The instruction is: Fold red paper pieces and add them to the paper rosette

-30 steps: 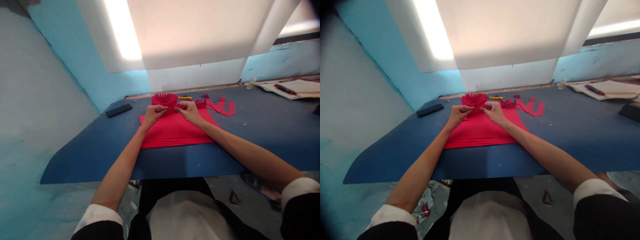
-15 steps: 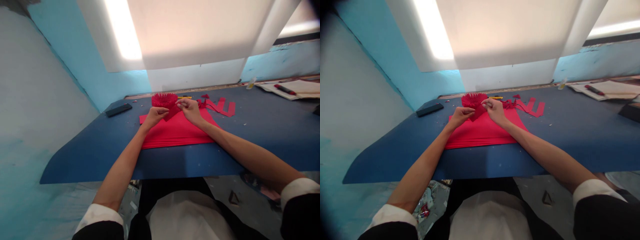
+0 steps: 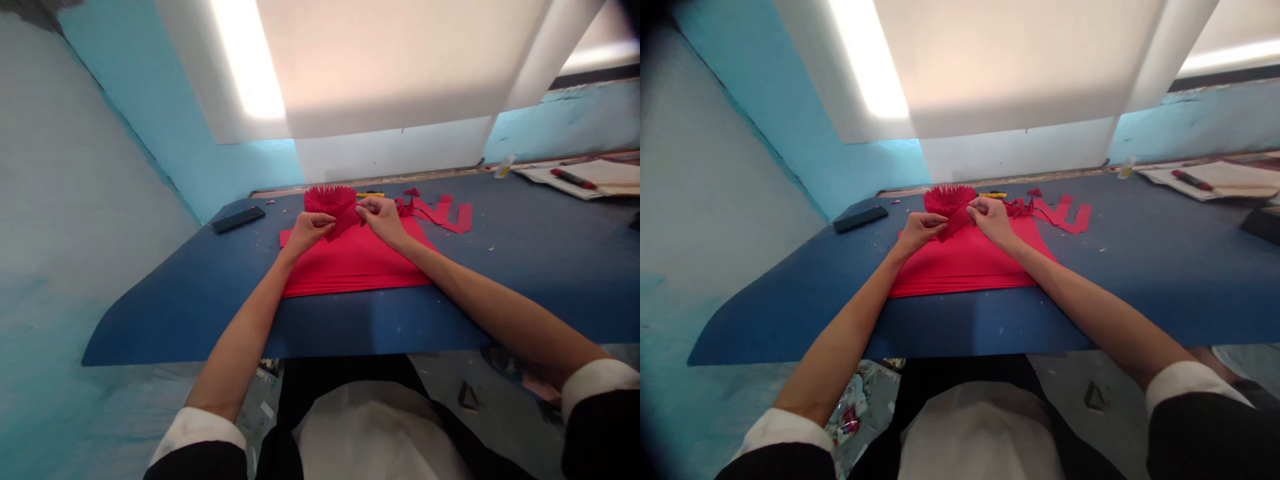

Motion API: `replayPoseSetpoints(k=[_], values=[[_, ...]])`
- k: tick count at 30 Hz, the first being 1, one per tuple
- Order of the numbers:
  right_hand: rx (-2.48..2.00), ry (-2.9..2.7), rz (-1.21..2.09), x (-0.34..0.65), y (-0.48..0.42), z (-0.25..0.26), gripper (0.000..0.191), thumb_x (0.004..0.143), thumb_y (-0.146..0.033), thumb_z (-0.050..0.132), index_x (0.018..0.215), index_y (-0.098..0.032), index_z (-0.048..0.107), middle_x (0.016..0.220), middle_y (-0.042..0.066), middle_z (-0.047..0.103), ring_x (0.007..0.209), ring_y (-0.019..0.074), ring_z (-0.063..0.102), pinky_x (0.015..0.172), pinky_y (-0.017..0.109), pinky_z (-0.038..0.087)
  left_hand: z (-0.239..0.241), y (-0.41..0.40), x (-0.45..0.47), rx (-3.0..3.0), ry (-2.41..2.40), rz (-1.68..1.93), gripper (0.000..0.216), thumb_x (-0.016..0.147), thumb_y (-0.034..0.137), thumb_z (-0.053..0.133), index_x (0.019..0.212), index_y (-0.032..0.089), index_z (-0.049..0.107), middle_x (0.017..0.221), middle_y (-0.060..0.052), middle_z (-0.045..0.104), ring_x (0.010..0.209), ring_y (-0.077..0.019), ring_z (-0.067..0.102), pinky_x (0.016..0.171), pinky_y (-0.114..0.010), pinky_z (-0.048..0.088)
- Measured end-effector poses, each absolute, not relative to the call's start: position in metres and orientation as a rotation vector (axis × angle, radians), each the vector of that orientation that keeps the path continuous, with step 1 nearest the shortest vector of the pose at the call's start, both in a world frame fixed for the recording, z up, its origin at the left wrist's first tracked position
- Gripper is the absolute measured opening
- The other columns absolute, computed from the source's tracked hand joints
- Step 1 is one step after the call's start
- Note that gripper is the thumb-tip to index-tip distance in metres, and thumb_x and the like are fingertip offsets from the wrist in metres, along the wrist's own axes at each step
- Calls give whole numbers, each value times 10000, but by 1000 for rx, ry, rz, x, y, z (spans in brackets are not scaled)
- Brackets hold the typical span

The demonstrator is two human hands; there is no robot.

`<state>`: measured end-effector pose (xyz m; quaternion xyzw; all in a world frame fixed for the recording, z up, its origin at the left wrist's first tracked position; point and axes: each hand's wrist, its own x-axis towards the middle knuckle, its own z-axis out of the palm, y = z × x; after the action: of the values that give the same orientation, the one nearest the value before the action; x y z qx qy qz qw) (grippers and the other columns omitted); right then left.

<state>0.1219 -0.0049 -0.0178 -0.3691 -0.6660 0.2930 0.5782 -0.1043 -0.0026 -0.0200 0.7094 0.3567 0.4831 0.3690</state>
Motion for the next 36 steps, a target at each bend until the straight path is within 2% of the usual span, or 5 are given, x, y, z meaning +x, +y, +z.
replayPoseSetpoints(k=[10,16,21,28,36], values=[[-853,-1672,657,124,-7,-17,193,915,-309,696,1099,-264,736,631,-28,594,612,191,617,671,363,565,-16,-2,-107,1911,1027,1391,248,754,402,825,805,160,844,722,-52,788,618,-146,658,565,-244,472],[-790,-1770,635,123,-19,-13,182,916,-341,694,1056,-239,750,793,15,701,637,175,663,617,337,568,-14,-5,-107,1932,1027,1416,320,765,476,854,829,162,847,797,-75,820,689,-168,699,633,-263,524],[-772,-1765,710,121,-19,-16,270,911,-429,728,1056,-201,737,684,4,660,650,202,700,628,346,582,-14,-6,-107,1922,1010,1421,416,768,571,851,842,162,835,784,-72,807,672,-165,684,623,-271,519],[-753,-1810,557,121,-16,-17,404,781,-354,848,1142,-200,751,890,25,714,705,156,555,639,311,463,-14,-5,-108,1902,981,1492,468,761,615,861,821,152,819,773,-74,801,671,-161,690,653,-272,533],[-757,-1790,575,120,-13,-19,255,910,-394,749,1065,-193,742,815,21,686,688,158,571,659,319,482,-15,-4,-108,1940,979,1476,412,796,567,843,813,157,808,761,-67,797,657,-152,677,629,-259,521]])
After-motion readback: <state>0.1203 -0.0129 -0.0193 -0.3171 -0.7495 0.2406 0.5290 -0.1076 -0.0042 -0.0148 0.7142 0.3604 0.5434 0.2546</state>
